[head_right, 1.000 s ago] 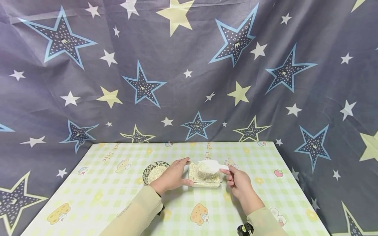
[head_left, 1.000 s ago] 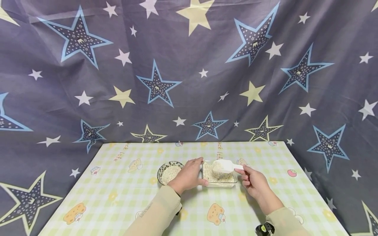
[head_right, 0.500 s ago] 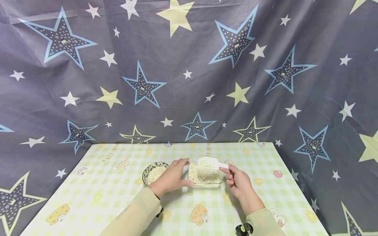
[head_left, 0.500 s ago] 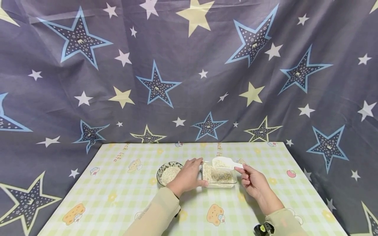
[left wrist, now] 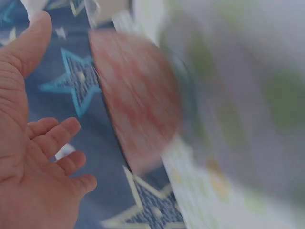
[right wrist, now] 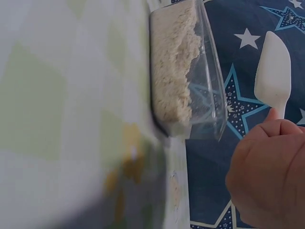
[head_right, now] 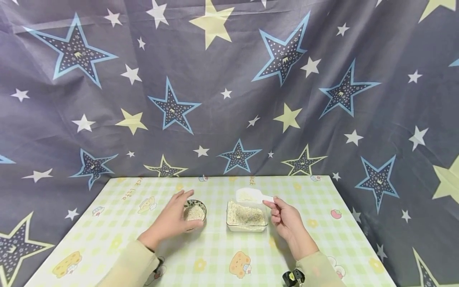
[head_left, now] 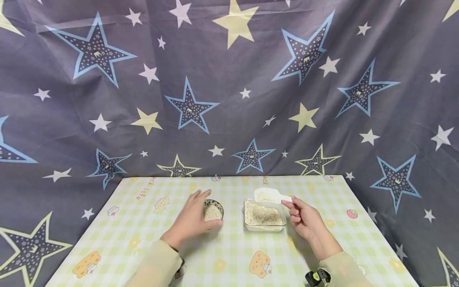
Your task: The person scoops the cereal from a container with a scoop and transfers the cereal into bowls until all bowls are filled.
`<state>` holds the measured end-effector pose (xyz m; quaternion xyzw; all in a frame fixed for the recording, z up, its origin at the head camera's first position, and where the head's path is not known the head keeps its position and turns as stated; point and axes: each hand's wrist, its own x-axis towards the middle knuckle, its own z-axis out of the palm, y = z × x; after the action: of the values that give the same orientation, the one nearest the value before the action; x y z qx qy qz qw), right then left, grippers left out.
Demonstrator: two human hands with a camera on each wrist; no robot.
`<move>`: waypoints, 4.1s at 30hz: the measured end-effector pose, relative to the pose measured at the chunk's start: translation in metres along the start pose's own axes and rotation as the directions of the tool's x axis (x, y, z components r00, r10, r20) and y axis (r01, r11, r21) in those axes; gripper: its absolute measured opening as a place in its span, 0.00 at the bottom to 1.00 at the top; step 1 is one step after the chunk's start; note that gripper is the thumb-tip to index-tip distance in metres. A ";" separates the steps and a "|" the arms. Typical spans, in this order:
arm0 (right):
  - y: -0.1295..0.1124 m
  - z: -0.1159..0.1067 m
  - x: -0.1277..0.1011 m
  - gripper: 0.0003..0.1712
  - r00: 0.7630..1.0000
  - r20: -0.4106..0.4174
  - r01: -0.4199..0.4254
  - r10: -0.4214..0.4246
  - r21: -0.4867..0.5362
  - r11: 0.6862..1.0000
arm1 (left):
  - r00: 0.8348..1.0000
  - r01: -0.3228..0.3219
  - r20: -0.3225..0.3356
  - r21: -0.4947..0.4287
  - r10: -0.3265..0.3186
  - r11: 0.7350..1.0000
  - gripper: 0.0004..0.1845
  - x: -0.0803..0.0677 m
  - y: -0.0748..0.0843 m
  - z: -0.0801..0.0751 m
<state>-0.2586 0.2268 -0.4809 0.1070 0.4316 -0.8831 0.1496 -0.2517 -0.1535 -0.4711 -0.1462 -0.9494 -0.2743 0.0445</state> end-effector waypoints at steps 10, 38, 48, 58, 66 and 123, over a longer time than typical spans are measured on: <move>0.017 0.034 0.010 0.20 0.999 0.039 0.026 -0.024 -0.063 0.998 | 0.999 0.054 0.002 0.029 -0.054 0.998 0.69 -0.019 -0.045 -0.001; 0.076 0.109 0.021 0.24 0.981 0.105 0.191 -0.160 -0.458 0.868 | 0.996 0.091 -0.002 -0.059 -0.092 0.994 0.70 -0.019 -0.045 0.005; 0.076 0.115 0.018 0.20 0.968 0.087 0.248 -0.236 -0.497 0.831 | 0.995 0.100 0.011 -0.060 -0.100 0.993 0.69 -0.019 -0.043 0.003; 0.074 0.121 0.017 0.17 0.950 0.083 0.300 -0.300 -0.504 0.810 | 0.996 0.094 0.007 -0.076 -0.094 0.993 0.69 -0.021 -0.040 0.000; 0.071 0.123 0.016 0.17 0.928 0.061 0.337 -0.367 -0.559 0.758 | 0.995 0.104 0.009 -0.072 -0.104 0.992 0.68 -0.021 -0.040 0.001; 0.023 0.071 -0.008 0.19 0.906 -0.068 0.320 -0.418 -0.536 0.781 | 0.996 0.088 0.001 -0.052 -0.088 0.995 0.65 -0.020 -0.031 0.005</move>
<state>-0.2475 0.1586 -0.4526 0.0568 0.6752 -0.7341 -0.0442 -0.2415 -0.1810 -0.4940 -0.1051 -0.9475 -0.3006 0.0293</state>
